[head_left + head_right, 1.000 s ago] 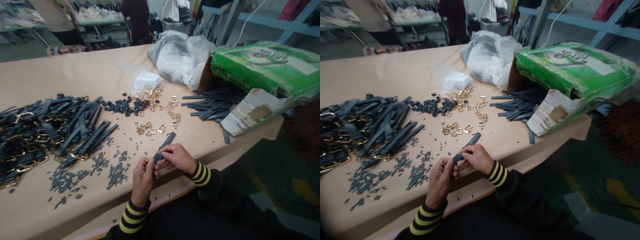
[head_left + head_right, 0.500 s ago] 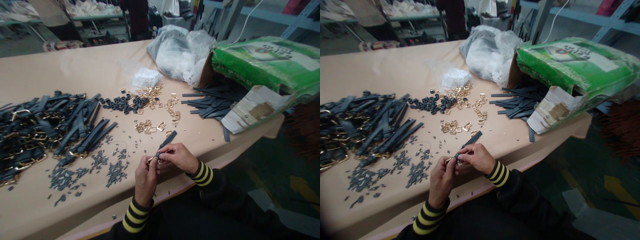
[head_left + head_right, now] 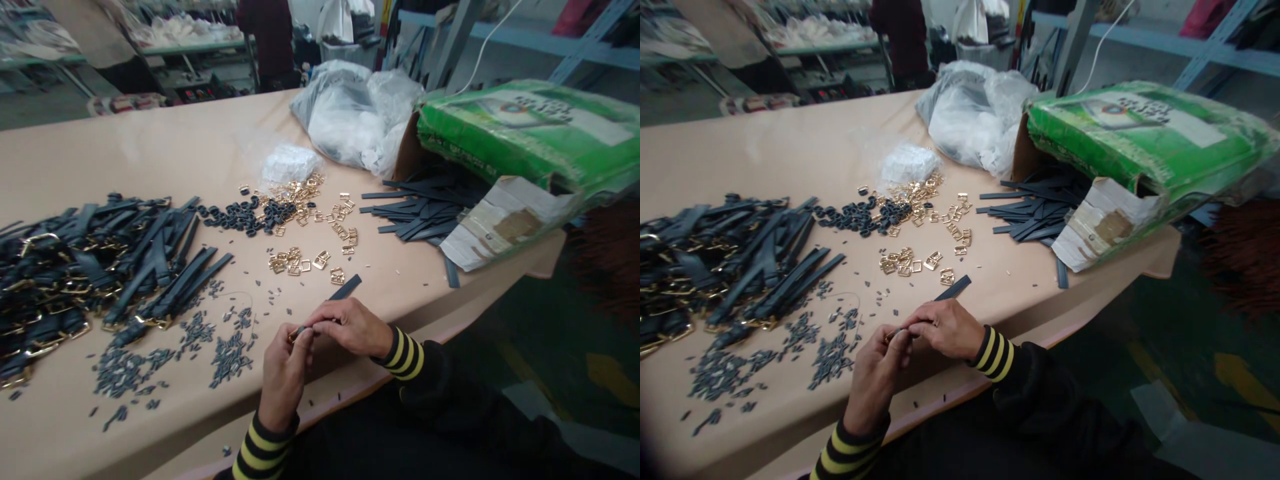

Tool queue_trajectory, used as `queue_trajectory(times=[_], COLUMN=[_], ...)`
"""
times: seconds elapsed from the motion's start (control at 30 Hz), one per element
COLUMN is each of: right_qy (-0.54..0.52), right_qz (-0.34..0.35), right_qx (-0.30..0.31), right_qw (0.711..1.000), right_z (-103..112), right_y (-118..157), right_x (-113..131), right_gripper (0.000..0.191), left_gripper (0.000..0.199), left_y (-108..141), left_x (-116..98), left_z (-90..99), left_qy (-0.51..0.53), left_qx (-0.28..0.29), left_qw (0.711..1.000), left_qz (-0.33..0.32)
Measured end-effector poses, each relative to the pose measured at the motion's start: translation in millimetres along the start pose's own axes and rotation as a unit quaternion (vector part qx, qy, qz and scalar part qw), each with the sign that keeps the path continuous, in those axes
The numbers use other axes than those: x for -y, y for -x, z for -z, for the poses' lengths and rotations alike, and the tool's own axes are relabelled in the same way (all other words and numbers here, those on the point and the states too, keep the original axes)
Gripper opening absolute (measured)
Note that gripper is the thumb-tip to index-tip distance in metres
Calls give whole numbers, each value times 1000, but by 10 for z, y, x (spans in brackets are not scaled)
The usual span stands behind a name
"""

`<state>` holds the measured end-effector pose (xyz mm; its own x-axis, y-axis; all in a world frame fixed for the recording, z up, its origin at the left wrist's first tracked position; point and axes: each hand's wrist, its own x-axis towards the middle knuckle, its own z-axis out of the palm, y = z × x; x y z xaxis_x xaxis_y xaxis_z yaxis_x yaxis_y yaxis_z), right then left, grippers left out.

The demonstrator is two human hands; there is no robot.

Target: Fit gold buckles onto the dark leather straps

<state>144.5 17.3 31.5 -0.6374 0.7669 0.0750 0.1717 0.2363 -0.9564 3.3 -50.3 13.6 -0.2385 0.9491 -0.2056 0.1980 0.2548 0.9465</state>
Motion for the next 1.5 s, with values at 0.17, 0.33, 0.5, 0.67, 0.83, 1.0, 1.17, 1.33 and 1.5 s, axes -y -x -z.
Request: queue_trajectory(times=[0.17,0.33,0.5,0.67,0.83,1.0,1.17,1.33,1.5], right_qy=[27,220,308,176,55,67,3,-12,29], right_qz=[-35,11,-36,-128,-166,-94,-106,-141,-71], right_qx=[54,-31,250,363,382,358,344,346,270], right_qw=[998,975,917,906,907,927,933,928,960], right_z=[269,482,488,465,322,291,320,277,212], right_y=[-247,-526,-543,-482,-446,-433,-396,-348,-305], right_x=[-1,12,70,93,90,26,-15,-22,-106], right_gripper=[23,22,25,26,27,25,26,26,25], left_gripper=[29,30,28,27,23,21,21,20,23], left_y=[-111,-223,-237,-236,-249,-253,-250,-252,-241], left_x=[35,-1,19,11,6,-8,-11,-15,-95], left_z=[99,211,278,254,186,181,199,198,221], left_qy=[110,136,108,34,-6,-32,-33,-47,-32], left_qx=[35,19,46,49,40,16,58,67,114], left_qw=[991,986,989,997,999,999,998,997,993], left_qz=[72,90,87,56,30,15,9,10,10])
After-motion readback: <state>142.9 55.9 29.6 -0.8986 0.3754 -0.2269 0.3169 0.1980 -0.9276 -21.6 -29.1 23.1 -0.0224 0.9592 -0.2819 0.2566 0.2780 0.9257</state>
